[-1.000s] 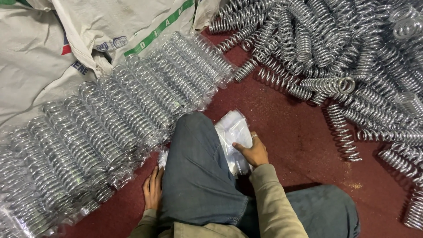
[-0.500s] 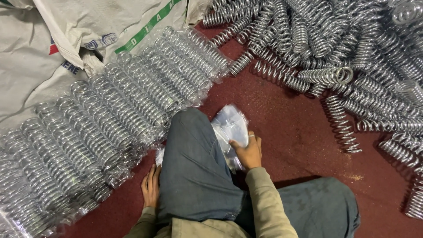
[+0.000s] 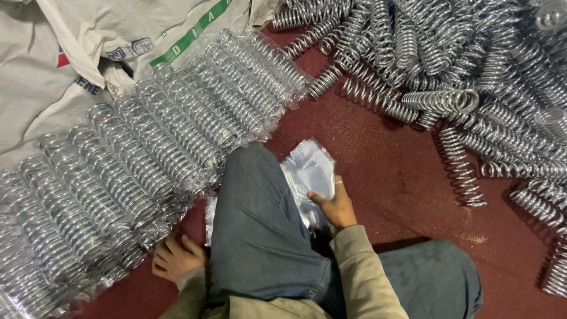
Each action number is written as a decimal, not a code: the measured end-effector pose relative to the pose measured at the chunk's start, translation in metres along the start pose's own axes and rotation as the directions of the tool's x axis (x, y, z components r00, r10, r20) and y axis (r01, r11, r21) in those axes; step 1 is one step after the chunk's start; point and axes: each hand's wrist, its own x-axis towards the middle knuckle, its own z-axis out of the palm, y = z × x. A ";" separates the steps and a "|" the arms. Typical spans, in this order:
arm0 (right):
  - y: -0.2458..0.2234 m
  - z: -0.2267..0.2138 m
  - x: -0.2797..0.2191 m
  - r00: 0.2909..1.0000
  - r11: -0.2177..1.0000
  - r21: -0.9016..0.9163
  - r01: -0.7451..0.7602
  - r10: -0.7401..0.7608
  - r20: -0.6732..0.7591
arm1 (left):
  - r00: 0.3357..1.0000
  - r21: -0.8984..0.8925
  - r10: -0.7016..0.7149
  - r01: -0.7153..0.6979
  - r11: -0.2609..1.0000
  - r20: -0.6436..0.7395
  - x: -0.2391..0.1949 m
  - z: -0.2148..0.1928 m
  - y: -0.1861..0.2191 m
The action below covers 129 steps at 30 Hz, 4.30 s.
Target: The person packages metal springs by placing them individually into plastic bags, then places the filled bags into a larger container.
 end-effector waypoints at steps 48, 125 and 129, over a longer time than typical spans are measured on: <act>0.044 -0.079 0.076 0.921 0.989 -0.050 -0.142 0.113 -0.373 | 0.823 -0.507 0.457 -0.568 0.649 -0.337 -0.019 0.010 0.042; 0.274 -0.600 0.077 0.779 0.872 -0.282 0.400 -0.485 -0.396 | 0.682 -0.627 0.729 -0.594 0.504 -0.060 0.079 -0.126 0.331; 0.274 -0.627 0.075 0.736 0.669 -0.742 -0.038 -0.484 -0.474 | 0.240 -0.762 0.966 -0.642 0.086 -0.094 0.033 -0.097 0.445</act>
